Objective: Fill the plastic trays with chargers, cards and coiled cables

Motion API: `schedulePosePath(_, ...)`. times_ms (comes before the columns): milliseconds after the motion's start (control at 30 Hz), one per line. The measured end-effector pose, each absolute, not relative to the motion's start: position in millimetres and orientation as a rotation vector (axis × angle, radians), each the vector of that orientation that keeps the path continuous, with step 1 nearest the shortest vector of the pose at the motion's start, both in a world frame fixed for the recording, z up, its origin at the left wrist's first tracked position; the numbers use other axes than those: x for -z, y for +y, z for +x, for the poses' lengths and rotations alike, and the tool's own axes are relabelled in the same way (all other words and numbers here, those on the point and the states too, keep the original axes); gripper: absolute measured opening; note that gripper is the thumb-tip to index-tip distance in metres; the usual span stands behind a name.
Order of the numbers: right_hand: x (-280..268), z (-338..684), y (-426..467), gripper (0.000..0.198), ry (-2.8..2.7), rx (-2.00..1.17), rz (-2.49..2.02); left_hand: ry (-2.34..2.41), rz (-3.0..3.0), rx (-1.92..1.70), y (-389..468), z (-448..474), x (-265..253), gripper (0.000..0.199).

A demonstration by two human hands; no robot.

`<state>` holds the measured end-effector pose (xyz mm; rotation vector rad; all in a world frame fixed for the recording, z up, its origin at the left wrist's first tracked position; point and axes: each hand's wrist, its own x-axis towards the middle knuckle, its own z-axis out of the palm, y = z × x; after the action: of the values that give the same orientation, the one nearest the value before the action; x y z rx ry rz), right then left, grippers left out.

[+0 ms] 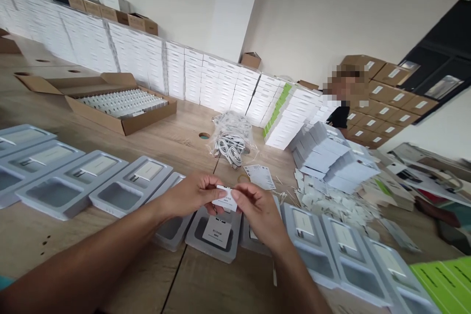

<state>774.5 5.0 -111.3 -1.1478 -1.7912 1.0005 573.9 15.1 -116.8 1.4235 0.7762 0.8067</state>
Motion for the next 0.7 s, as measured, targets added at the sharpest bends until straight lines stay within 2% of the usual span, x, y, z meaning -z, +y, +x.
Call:
schedulePosePath(167, 113.6, 773.3, 3.0, 0.029, -1.800, -1.038, -1.173, 0.767, 1.559, -0.832, 10.9, 573.8, 116.3, 0.036)
schedulePosePath(400, 104.0, 774.6, 8.0, 0.027, -1.672, -1.244, -1.101, 0.761, 1.614, -0.898, 10.4, 572.6, 113.4, 0.041)
schedulePosePath(700, 90.1, 780.1, -1.0, 0.031, -1.778, -1.167, -1.218, 0.660, 1.521, -0.796, 10.7, 572.4, 116.9, 0.035)
